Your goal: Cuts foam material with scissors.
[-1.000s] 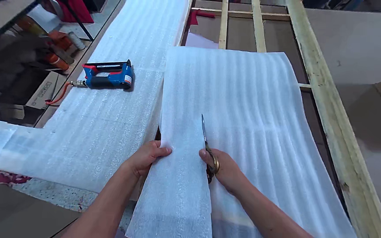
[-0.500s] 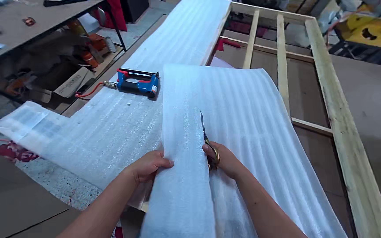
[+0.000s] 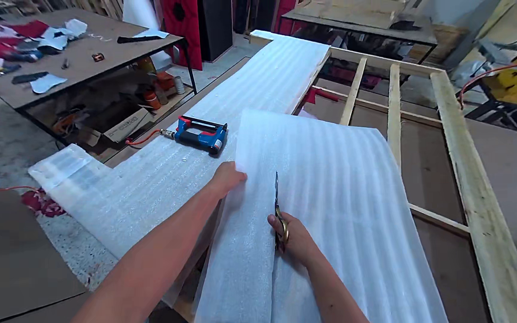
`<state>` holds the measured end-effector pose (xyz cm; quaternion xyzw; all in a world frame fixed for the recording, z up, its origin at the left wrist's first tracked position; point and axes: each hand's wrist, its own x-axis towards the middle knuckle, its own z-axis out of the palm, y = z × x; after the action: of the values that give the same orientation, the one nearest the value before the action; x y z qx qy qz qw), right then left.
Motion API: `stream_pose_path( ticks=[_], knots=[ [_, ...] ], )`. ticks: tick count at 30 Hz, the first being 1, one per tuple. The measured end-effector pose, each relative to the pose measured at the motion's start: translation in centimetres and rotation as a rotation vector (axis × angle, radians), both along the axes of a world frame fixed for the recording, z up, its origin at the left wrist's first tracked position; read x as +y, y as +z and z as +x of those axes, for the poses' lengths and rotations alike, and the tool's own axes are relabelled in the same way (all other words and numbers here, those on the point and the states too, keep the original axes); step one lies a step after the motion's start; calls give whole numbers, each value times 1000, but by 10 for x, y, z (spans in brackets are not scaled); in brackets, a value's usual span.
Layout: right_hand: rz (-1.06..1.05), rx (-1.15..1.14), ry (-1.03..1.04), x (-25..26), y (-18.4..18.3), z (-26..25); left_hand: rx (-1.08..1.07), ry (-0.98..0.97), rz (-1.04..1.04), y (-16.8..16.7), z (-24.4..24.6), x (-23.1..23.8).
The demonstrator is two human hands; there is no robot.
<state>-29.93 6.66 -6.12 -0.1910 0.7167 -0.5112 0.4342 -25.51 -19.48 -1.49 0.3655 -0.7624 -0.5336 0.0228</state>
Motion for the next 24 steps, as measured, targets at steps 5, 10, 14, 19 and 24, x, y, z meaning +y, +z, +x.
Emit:
stream_pose_path(
  ticks=[5,10,14,19,24],
  knots=[
    [55,14,15,-10,9,-17,131,-104,124,-16,13,-24],
    [35,1,87,-17,18,-29,184,-194,245,-15,14,-34],
    [-61,-47,129,-33,19,-57,233,-222,295,-17,19,-40],
    [-37,-29,59,-45,17,-60,257,-183,278,-18,22,-40],
    [-48,11,141,-69,15,-98,250,-165,351,-16,21,-47]
  ],
)
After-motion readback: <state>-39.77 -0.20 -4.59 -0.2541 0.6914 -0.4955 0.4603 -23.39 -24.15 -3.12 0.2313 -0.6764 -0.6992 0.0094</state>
